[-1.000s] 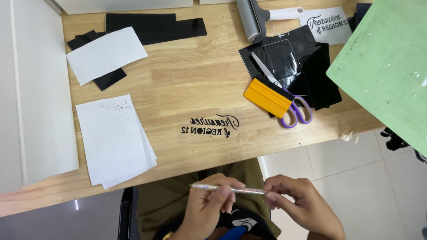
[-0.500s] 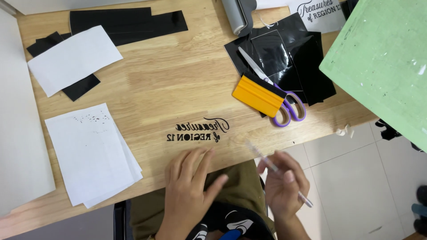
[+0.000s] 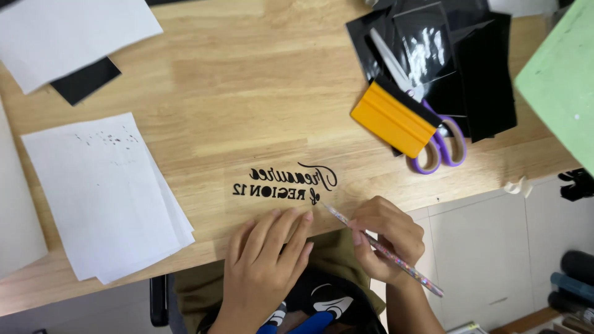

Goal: Apply transfer tape to a vinyl decal and weed out excess material using a fine tool

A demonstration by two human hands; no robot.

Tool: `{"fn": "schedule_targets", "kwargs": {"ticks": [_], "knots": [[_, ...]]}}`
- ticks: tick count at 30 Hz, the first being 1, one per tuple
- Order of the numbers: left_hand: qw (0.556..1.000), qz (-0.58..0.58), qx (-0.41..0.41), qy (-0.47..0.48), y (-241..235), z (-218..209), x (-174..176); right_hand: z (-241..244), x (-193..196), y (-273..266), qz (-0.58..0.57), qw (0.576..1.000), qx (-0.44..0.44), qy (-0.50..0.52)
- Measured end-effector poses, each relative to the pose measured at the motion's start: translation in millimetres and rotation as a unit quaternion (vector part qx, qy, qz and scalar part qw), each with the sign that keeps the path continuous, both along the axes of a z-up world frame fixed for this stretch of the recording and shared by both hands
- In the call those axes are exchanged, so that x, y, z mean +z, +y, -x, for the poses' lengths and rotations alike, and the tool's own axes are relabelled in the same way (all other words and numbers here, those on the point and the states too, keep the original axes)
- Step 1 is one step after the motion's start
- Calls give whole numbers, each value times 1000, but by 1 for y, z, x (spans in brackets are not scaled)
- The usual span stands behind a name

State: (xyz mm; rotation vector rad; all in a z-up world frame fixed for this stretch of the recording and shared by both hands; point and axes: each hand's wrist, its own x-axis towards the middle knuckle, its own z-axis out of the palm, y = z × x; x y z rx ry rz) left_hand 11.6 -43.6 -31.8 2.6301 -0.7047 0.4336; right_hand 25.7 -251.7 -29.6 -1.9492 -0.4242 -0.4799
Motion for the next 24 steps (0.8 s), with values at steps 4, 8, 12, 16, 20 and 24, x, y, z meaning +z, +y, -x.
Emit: {"fn": "schedule_targets", "kwargs": {"ticks": [4,8,12,16,20,24], "knots": [[999,-37,16,-22,0,5,-8,1,-1,2,13,1000,25,9],[996,-70,34,-42,-2,5,-11,1,-4,0,32,999,23,15],[997,-69,36,-28,-3,5,-11,0,-2,1,39,999,18,27],[997,-61,44,-32,-5,5,-11,-1,0,0,40,998,29,42],[997,-60,41,-28,-4,4,-9,-3,5,0,19,997,46,63],[997,-64,43,-29,-4,5,-10,-2,5,-2,12,996,39,82]]}}
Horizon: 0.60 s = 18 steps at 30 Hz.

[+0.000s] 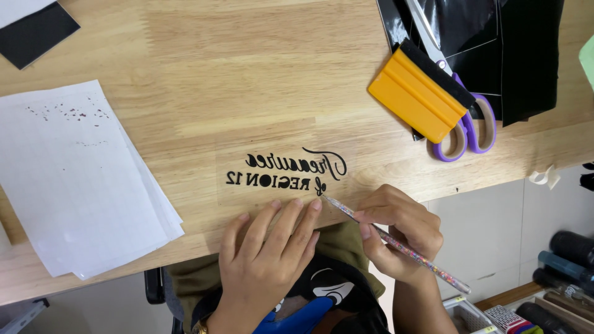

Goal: Apply transfer tape to a vinyl decal and weed out excess material using a fine tool

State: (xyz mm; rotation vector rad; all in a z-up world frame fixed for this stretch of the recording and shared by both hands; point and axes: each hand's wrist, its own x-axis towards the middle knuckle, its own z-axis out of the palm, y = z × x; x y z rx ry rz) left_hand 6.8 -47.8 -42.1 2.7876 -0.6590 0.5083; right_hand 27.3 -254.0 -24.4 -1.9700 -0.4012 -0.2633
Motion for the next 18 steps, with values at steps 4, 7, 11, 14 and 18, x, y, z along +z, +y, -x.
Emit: {"fn": "schedule_targets", "kwargs": {"ticks": [4,7,11,14,18], "knots": [[1000,10,-3,3,0,-2,2,1,-3,0,9,1000,2,-17],[1000,11,-3,2,0,-2,2,2,-6,1,17,999,0,-36],[1000,11,-7,4,0,-1,1,2,-7,1,27,999,0,-46],[1000,8,-3,-2,-1,-1,1,3,-7,2,33,998,-5,-50],[1000,11,-4,1,-1,-2,2,4,-9,2,32,998,-8,-52]]}}
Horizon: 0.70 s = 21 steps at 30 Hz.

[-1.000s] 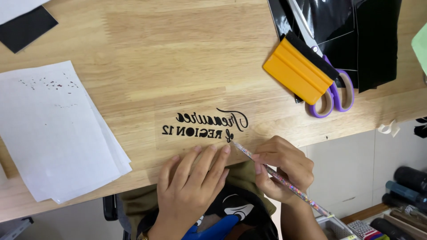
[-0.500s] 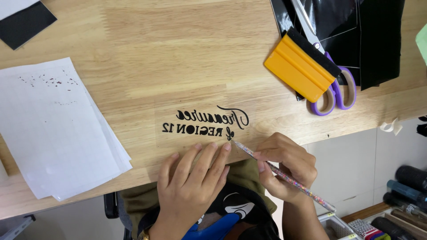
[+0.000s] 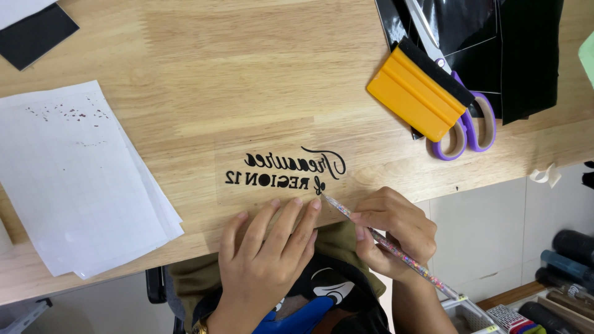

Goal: Apply transfer tape to a vinyl decal and weed out excess material using a fine tool

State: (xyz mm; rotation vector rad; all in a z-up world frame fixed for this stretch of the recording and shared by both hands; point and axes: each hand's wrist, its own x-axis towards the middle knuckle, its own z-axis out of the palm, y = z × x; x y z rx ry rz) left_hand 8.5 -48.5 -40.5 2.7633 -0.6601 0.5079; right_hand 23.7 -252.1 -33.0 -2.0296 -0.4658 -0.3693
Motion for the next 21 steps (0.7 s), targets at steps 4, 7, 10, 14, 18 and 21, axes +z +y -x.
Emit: {"fn": "schedule_targets", "kwargs": {"ticks": [4,7,10,14,18,21], "knots": [[1000,2,-1,0,0,1,-2,1,-2,0,-1,1000,-6,-6],[1000,-1,0,0,0,1,-1,1,-2,0,-2,1000,-7,-10],[1000,0,1,1,0,1,-1,0,-3,-1,-4,1000,-5,-13],[1000,4,3,1,-1,1,-1,-1,-1,-1,-5,1000,3,-12],[1000,5,3,0,-1,0,0,-1,-1,1,-7,1000,-1,-10],[1000,5,2,0,0,0,0,-1,-1,1,0,1000,-4,-7]]}}
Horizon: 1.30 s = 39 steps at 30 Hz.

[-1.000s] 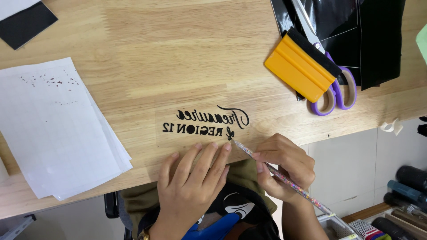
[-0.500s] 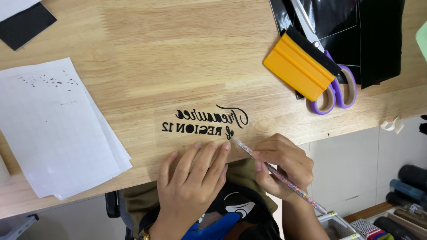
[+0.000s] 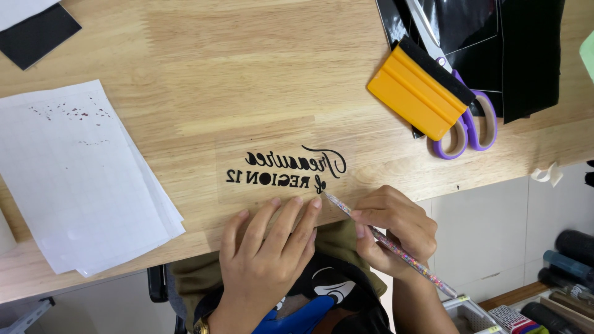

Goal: Apply transfer tape to a vinyl decal and weed out excess material using a fine tool

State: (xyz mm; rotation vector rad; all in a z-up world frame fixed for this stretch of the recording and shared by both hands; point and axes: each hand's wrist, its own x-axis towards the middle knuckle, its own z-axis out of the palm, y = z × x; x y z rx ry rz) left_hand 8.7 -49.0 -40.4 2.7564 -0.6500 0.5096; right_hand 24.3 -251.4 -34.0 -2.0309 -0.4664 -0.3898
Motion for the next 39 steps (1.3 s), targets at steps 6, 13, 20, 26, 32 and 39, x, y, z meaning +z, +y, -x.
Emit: {"fn": "schedule_targets", "kwargs": {"ticks": [6,13,20,26,32,39], "knots": [[1000,1,2,1,0,0,0,0,-2,-2,-1,1000,4,-6],[1000,-2,-4,8,1,2,0,7,-6,-3,-29,999,-17,-3],[998,21,5,50,-6,10,7,10,2,15,80,993,-83,-11],[999,28,29,28,-11,11,6,18,8,5,145,982,-107,-63],[999,-8,33,34,-11,11,5,0,16,17,147,988,-34,-40],[998,-36,37,35,-12,11,5,-13,19,23,125,992,21,-9]]}}
